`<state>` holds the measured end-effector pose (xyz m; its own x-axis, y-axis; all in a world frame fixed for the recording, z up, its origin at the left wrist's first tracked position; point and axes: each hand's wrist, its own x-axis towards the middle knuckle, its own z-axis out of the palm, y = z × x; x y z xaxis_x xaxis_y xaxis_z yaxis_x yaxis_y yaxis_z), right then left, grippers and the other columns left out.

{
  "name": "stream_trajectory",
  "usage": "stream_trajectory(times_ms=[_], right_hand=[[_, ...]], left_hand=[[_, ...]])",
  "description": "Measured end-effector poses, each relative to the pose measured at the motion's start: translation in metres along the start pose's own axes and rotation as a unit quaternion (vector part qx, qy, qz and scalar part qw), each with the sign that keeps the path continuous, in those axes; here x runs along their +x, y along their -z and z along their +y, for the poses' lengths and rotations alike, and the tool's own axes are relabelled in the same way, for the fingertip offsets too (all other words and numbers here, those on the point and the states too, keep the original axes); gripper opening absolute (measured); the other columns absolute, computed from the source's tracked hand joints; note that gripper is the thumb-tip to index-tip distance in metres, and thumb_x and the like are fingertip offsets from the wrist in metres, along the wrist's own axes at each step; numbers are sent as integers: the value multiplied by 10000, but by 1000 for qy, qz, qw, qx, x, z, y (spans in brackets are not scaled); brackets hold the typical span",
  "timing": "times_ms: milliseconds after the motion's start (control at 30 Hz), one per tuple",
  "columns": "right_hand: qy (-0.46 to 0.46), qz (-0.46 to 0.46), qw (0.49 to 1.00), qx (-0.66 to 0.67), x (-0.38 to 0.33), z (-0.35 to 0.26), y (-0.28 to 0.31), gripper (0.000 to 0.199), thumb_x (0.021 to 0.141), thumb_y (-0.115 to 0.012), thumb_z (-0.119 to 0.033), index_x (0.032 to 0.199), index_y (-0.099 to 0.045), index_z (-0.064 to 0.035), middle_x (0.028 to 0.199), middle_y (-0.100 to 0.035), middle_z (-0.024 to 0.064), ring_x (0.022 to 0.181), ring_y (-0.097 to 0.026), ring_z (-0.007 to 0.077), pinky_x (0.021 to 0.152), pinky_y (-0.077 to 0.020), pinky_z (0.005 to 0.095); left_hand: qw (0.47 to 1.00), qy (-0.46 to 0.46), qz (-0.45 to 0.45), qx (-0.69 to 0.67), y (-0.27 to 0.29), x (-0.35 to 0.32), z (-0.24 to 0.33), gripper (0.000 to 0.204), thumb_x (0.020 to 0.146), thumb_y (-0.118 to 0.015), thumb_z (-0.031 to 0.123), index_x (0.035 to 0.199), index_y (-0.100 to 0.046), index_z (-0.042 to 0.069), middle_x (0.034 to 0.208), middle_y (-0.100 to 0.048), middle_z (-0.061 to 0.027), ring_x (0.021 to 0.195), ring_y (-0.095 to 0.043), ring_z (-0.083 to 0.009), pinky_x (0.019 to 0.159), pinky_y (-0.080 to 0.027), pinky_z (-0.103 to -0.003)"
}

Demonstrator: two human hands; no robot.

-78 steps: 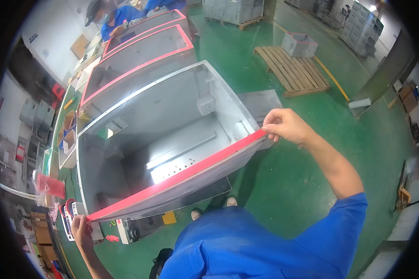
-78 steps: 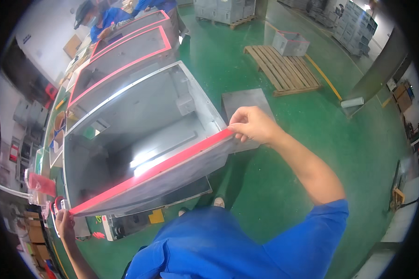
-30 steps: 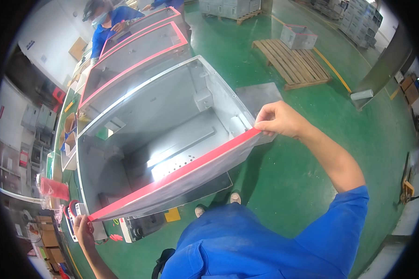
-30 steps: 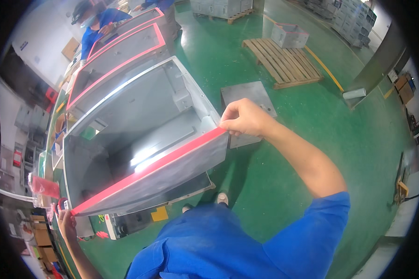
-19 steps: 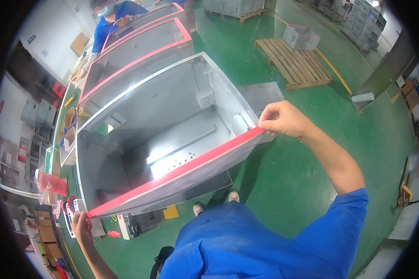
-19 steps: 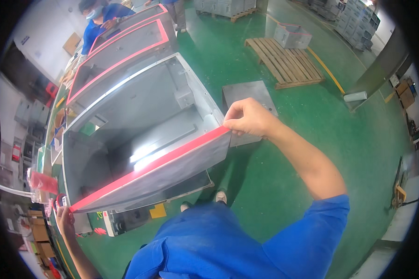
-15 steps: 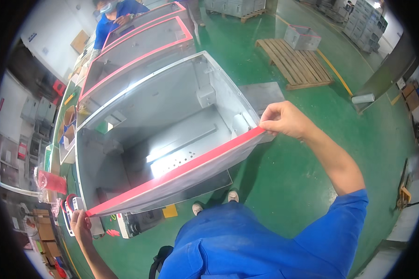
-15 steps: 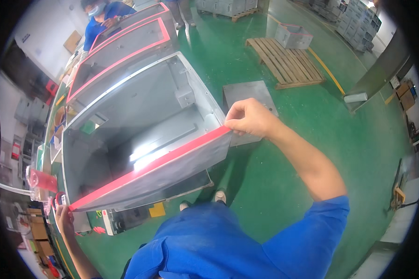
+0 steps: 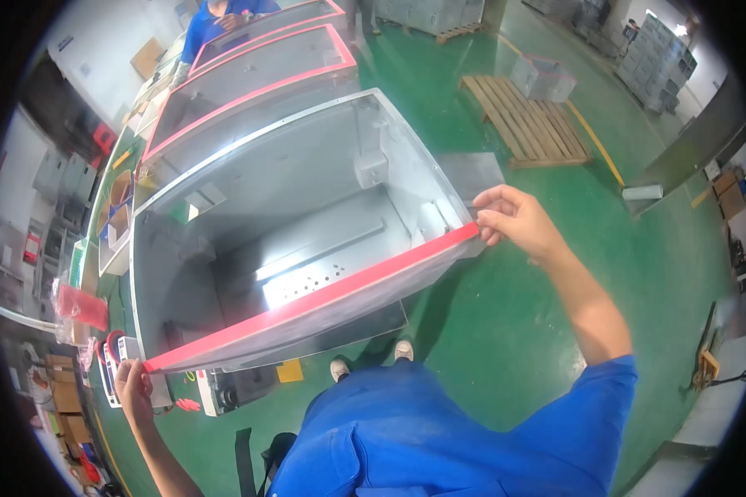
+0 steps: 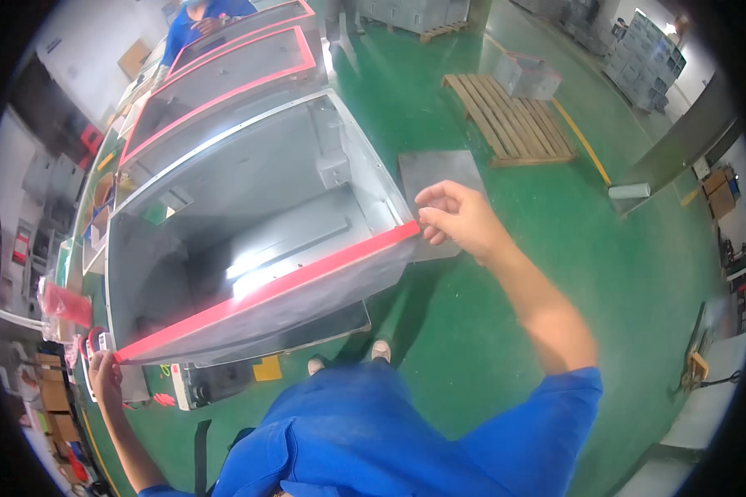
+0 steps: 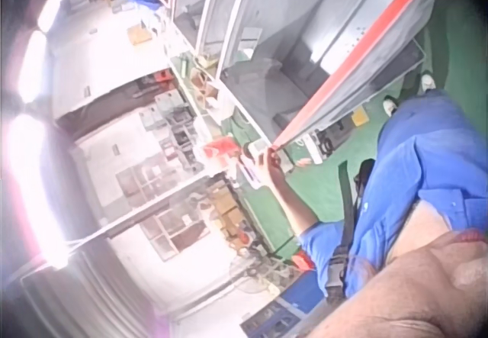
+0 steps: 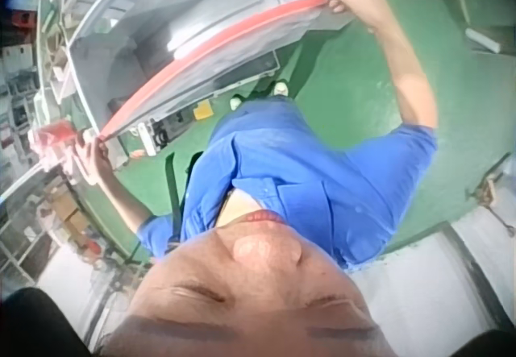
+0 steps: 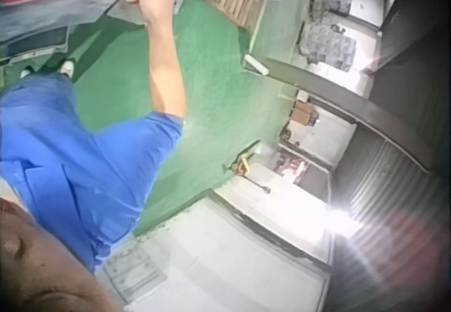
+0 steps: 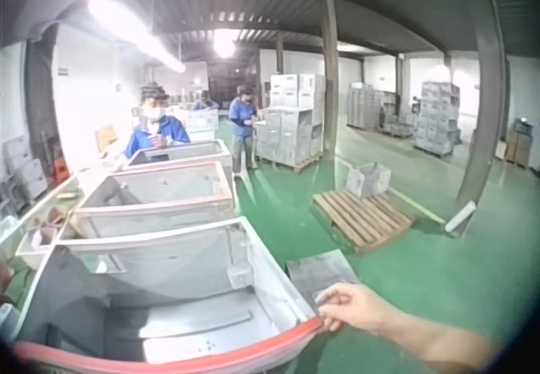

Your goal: Applying red adhesive tape to the edges of metal cabinet casings on an assembly line.

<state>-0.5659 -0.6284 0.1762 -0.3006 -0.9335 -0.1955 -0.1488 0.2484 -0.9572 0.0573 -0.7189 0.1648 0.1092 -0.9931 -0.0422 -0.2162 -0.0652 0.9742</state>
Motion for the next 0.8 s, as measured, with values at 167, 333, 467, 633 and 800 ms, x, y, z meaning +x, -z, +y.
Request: stream_trajectory(times_ms=[167, 333, 467, 633, 800], right_hand=[[3, 8, 997, 74, -5, 19, -6, 231, 824, -580, -162, 983, -549, 4, 860, -581, 80, 698, -574, 136, 597, -475, 246], [1, 21, 995, 93, -6, 22, -11, 215, 824, -586, -167, 962, -546, -8, 851, -577, 68, 680, -565, 131, 592, -466, 244], [-20, 24, 996, 84, -4, 21, -14, 211, 835, -573, -192, 952, -542, -20, 854, -571, 60, 661, -554, 130, 576, -455, 244], [-52, 20, 990, 130, 3, 26, -8, 241, 854, -546, -256, 941, -551, -31, 841, -561, 50, 678, -549, 130, 587, -448, 248], [-31, 9, 990, 134, 1, 27, -8, 227, 850, -558, -249, 936, -558, -40, 835, -561, 46, 703, -544, 123, 602, -446, 244]], left_hand=[[1000, 10, 16, 1, 0, 2, -1, 110, 838, -552, 126, 769, -490, 67, 633, -470, 30, 438, -365, -4, 349, -227, -141], [1000, 2, -3, 0, 0, 1, -2, 119, 837, -555, 132, 763, -485, 71, 616, -459, 35, 408, -352, -4, 338, -219, -142], [1000, 6, 7, 10, -5, 0, 1, 112, 839, -552, 125, 748, -491, 98, 590, -439, 60, 405, -337, 4, 331, -201, -142], [1000, 15, 3, 23, 3, 5, -4, 137, 829, -570, 151, 749, -483, 82, 584, -447, 48, 393, -338, -2, 327, -200, -145], [999, 11, 6, 30, 0, 5, -1, 147, 828, -574, 156, 743, -480, 81, 571, -450, 43, 379, -322, -5, 321, -192, -152]])
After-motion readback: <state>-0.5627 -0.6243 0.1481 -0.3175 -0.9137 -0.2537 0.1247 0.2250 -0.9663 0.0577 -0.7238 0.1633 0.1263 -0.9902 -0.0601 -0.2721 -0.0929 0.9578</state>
